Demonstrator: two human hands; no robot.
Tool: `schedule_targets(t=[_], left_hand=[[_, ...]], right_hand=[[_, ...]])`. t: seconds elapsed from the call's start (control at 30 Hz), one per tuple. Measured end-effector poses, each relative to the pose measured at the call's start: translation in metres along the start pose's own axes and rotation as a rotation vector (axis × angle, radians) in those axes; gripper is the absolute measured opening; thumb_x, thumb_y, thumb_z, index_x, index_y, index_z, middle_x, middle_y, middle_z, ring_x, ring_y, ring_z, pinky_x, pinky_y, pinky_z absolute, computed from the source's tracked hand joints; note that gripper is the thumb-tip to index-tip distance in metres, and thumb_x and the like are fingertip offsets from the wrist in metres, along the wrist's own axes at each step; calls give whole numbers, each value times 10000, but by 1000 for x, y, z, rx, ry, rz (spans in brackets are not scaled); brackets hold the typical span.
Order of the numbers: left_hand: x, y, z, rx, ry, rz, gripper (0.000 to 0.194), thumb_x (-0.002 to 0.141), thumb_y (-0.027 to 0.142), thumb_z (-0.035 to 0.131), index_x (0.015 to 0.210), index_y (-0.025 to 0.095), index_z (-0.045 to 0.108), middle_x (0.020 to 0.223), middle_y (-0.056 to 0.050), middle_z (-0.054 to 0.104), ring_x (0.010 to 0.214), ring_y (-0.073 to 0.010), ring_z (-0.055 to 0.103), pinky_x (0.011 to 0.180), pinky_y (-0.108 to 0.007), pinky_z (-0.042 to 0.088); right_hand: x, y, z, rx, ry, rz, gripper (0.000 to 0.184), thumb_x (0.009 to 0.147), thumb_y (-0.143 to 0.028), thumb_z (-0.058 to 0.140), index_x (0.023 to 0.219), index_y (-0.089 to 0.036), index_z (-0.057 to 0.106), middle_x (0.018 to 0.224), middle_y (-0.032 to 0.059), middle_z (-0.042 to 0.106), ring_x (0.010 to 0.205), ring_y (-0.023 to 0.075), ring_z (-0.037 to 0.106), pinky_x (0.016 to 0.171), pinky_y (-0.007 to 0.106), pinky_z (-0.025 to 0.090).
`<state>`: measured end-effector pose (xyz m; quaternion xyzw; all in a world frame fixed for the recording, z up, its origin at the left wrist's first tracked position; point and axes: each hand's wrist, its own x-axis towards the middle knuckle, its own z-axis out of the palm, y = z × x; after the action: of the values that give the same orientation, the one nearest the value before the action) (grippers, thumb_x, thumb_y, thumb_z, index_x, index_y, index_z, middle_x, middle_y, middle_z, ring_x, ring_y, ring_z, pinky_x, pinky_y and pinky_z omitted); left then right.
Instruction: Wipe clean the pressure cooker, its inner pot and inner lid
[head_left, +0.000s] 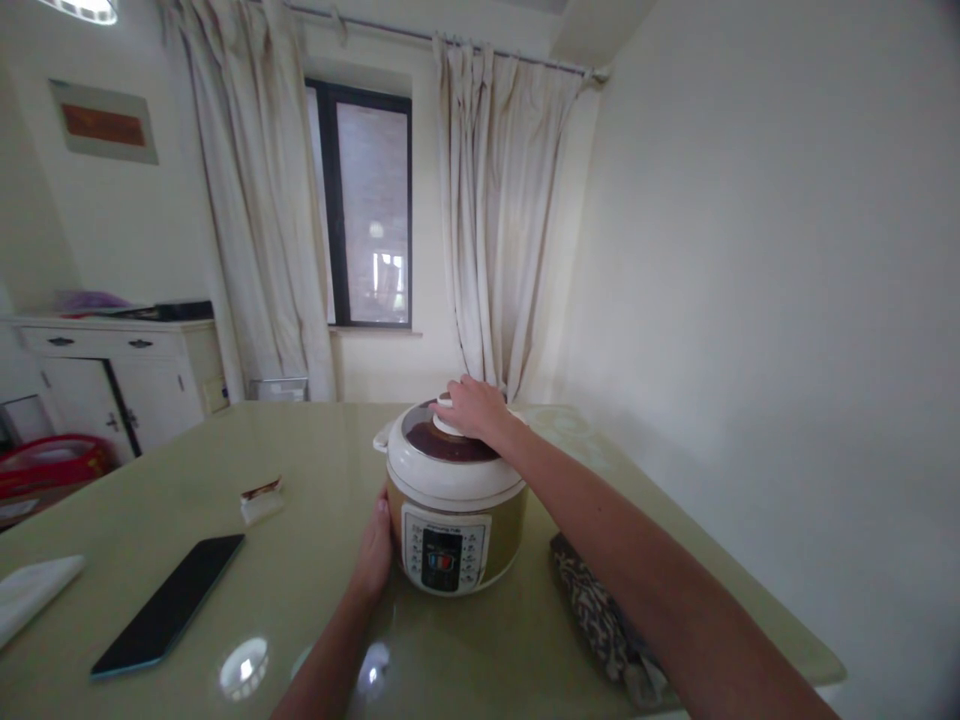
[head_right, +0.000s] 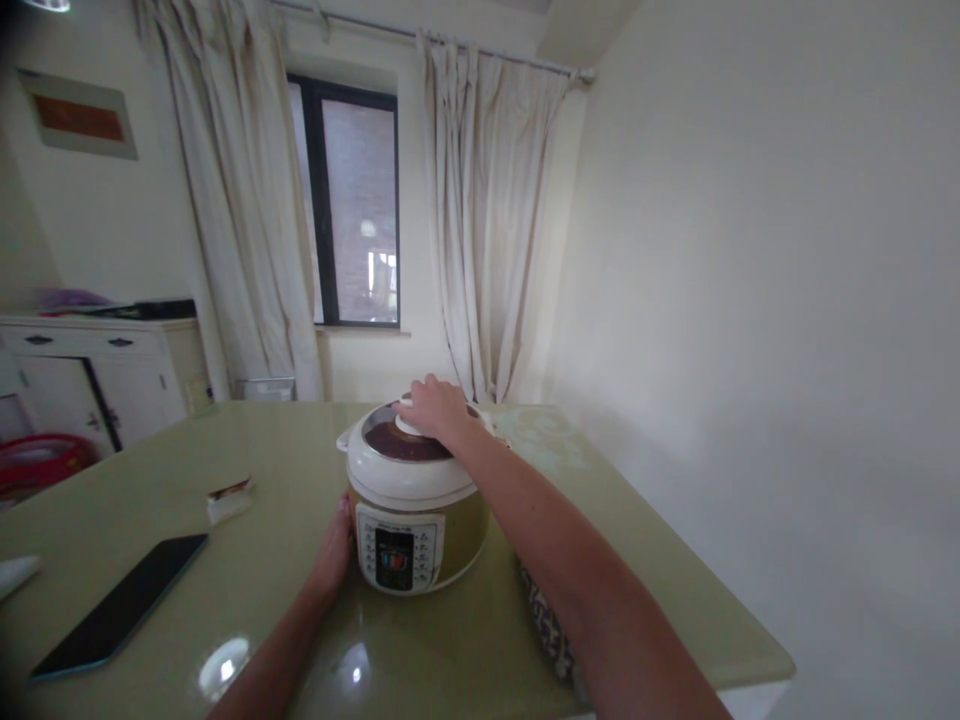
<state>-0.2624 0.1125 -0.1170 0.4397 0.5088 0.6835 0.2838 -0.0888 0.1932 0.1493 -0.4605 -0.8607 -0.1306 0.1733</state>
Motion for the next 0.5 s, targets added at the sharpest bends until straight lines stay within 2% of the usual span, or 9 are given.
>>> schedule_targets(t=[0.17, 0.3, 0.5], left_hand=[[-1, 1, -2, 12, -21, -43, 844, 1011, 759, 371, 1584, 156, 513, 1642, -139, 511, 1589, -310, 368, 1346, -493, 217], [-1, -1, -2, 20, -14, -30, 821, 1027, 730, 360, 1585, 148, 513, 1632, -142, 521, 1582, -311, 384, 1344, -501, 233], [5, -20, -5, -34, -25, -76, 785, 1035, 723, 373, 1588, 181, 505, 1639, -122, 519, 1583, -291, 383, 1339, -512, 240]], right_hand=[[-1, 4, 1, 3, 6, -32, 657, 1038, -703, 394, 1273, -182, 718, 1265, 177, 712, 1143, 331, 711, 948, 444, 540], [-1, 1, 0, 6, -7, 8, 643, 1032, -702, 413, 1282, -194, 717, 1294, 181, 702, 1161, 332, 705, 958, 448, 540], [-3, -6, -6, 3, -25, 75, 620, 1029, -682, 444, 1287, -193, 724, 1303, 196, 692, 1168, 335, 706, 954, 451, 551]])
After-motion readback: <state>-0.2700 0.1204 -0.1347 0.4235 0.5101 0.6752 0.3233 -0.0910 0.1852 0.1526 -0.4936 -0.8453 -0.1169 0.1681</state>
